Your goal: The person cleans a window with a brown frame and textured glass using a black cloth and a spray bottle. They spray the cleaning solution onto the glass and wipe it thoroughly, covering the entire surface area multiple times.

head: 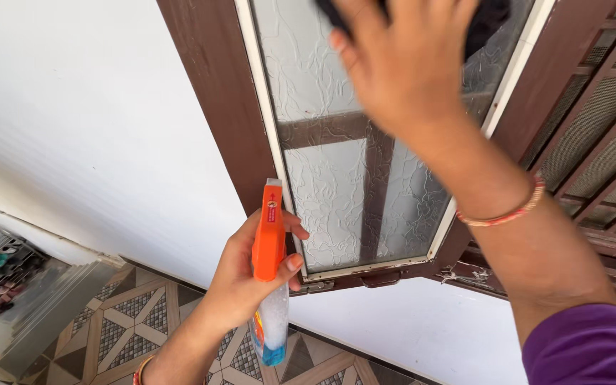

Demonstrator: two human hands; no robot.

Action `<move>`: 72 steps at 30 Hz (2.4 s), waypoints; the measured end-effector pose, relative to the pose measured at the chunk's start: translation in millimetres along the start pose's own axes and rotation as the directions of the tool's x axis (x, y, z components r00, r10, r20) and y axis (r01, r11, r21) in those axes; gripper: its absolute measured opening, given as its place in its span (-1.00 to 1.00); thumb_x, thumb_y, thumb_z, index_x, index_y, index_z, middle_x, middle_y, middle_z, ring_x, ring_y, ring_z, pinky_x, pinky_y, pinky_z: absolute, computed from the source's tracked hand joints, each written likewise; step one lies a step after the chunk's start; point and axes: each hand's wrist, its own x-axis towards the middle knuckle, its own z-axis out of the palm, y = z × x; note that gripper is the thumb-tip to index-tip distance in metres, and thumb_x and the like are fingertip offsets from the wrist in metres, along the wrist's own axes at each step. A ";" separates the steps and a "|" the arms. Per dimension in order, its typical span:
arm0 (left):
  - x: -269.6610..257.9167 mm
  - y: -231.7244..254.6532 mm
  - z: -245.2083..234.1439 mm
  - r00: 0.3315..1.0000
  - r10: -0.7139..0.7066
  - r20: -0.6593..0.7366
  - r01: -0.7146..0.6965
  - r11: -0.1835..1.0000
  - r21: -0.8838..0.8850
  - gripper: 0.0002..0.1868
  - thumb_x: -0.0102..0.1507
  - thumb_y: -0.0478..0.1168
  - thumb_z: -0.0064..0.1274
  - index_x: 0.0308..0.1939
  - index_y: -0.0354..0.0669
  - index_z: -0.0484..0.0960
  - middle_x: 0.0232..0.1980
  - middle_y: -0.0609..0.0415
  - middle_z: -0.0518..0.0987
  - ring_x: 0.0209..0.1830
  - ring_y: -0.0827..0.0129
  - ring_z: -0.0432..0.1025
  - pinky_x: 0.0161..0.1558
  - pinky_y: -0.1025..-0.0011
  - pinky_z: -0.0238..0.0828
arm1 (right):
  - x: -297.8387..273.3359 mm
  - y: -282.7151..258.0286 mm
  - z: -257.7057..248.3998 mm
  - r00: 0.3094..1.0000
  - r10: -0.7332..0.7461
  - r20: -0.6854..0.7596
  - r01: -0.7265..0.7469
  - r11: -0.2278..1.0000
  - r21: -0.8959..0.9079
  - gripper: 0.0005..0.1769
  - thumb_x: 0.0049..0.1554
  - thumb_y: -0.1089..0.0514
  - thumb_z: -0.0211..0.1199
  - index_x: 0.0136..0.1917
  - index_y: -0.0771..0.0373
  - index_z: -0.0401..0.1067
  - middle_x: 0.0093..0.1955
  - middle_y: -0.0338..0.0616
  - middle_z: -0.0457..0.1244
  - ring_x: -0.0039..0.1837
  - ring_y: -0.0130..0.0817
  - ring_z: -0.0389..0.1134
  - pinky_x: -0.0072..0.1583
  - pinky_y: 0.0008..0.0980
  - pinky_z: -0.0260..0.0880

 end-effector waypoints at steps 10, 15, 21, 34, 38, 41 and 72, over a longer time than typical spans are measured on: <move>-12.3 -33.4 37.4 0.998 -0.049 -0.047 0.045 0.995 -0.085 -0.46 0.22 -0.25 0.19 0.24 -0.31 0.41 0.04 -0.06 0.51 -0.26 0.51 0.46 -0.40 0.41 0.59 | 0.2 -13.0 36.4 0.988 0.118 0.100 -0.108 0.989 -0.102 -0.42 0.26 0.22 0.22 0.54 0.08 0.36 0.55 0.00 0.08 0.58 0.15 -0.03 0.48 0.58 -0.24; -1.3 -46.2 67.3 0.996 -0.053 -0.077 0.042 0.990 -0.136 -0.46 0.22 -0.26 0.18 0.25 -0.32 0.40 0.04 -0.10 0.53 -0.40 0.44 0.47 -0.41 0.42 0.57 | -64.6 10.1 26.7 0.983 0.186 0.013 -0.177 0.956 -0.235 -0.29 0.18 0.26 0.21 0.60 0.17 0.29 0.64 0.12 -0.06 0.63 0.30 -0.15 0.52 0.57 -0.38; 20.4 -60.4 92.6 0.998 0.007 -0.060 -0.016 0.989 -0.149 -0.45 0.24 -0.25 0.20 0.27 -0.34 0.40 0.06 -0.09 0.52 -0.30 0.50 0.45 -0.38 0.42 0.59 | -87.6 -31.3 67.4 0.959 -0.178 0.221 0.206 0.972 -0.114 -0.34 0.33 0.16 0.10 0.67 0.25 0.27 0.76 0.05 -0.13 0.74 0.17 -0.17 0.59 0.46 -0.32; 40.3 -79.2 64.5 0.999 0.020 -0.046 -0.027 0.985 -0.169 -0.44 0.25 -0.22 0.22 0.27 -0.34 0.40 0.07 -0.09 0.52 -0.30 0.48 0.45 -0.36 0.42 0.59 | -129.8 -56.6 43.6 0.973 -0.075 0.220 0.110 0.982 -0.156 -0.34 0.29 0.08 0.09 0.65 0.03 0.28 0.71 -0.07 -0.07 0.70 0.11 -0.14 0.55 0.39 -0.13; 35.3 -76.8 56.2 0.999 0.007 -0.040 -0.015 0.981 -0.192 -0.37 0.22 -0.20 0.26 0.30 -0.33 0.38 0.08 -0.10 0.50 -0.32 0.47 0.47 -0.35 0.44 0.58 | -81.0 -68.3 72.2 0.944 -0.246 0.221 0.273 0.957 -0.103 -0.35 0.34 0.06 0.02 0.68 0.07 0.22 0.74 -0.11 -0.10 0.72 0.02 -0.14 0.58 0.34 -0.19; 31.7 -79.3 49.9 0.997 0.048 -0.056 -0.057 0.980 -0.190 -0.27 0.19 -0.16 0.25 0.39 -0.20 0.30 0.09 -0.08 0.50 -0.37 0.48 0.47 -0.40 0.45 0.59 | -17.9 -19.9 74.6 0.984 -0.090 0.151 0.112 0.984 -0.142 -0.34 0.35 0.26 0.14 0.70 0.17 0.22 0.71 0.01 -0.09 0.70 0.14 -0.17 0.55 0.48 -0.24; 61.3 -194.0 142.7 0.949 -0.043 0.313 0.128 0.959 -0.254 -0.44 0.19 -0.39 0.29 0.23 -0.31 0.42 0.08 -0.04 0.49 -0.39 0.56 0.45 -0.30 0.57 0.41 | -377.0 -71.2 -74.9 0.391 0.266 0.881 -0.731 0.672 0.121 -0.76 -0.14 0.04 0.35 -0.15 0.08 0.56 -0.17 -0.19 0.41 -0.09 -0.20 0.44 0.03 -0.16 0.42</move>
